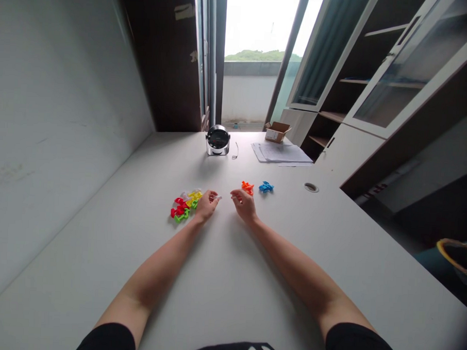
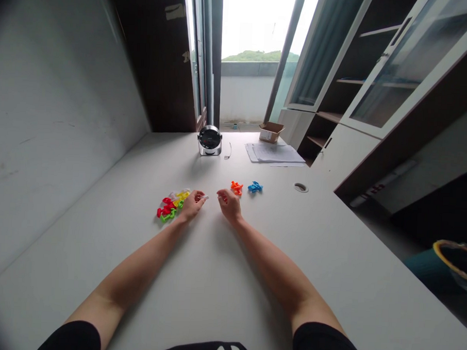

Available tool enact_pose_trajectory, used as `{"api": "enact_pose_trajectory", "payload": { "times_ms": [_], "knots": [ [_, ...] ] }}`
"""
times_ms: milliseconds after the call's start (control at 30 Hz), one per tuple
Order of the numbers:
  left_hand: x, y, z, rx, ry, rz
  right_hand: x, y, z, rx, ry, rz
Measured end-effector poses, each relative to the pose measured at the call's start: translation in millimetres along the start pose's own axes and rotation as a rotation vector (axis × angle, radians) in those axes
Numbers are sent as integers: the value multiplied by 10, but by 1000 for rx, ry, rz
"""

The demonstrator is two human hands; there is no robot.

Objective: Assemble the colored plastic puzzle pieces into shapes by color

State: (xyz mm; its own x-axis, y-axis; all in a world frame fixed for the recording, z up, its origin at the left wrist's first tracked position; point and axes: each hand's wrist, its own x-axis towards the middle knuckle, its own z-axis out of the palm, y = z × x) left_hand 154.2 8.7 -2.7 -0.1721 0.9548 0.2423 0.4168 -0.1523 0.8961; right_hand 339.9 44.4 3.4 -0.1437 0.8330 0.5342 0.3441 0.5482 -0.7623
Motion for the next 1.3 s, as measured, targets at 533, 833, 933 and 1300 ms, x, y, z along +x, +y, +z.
{"api": "enact_pose_trajectory", "payload": {
  "times_ms": [533,833,933,1300],
  "knots": [
    [-38,20,-37,-150,-124,81,-62,-71,14,-105,-217,-196],
    [-44,82,-39,-123,-168,76,-64,-139,-11,-173,-229,-265],
    [-44,77,-38,-113,-170,77,-70,-173,-7,-200,-253,-293],
    [-61,74,-33,-78,-71,31,-119,-264,9,-184,-297,-250]
  ]
}}
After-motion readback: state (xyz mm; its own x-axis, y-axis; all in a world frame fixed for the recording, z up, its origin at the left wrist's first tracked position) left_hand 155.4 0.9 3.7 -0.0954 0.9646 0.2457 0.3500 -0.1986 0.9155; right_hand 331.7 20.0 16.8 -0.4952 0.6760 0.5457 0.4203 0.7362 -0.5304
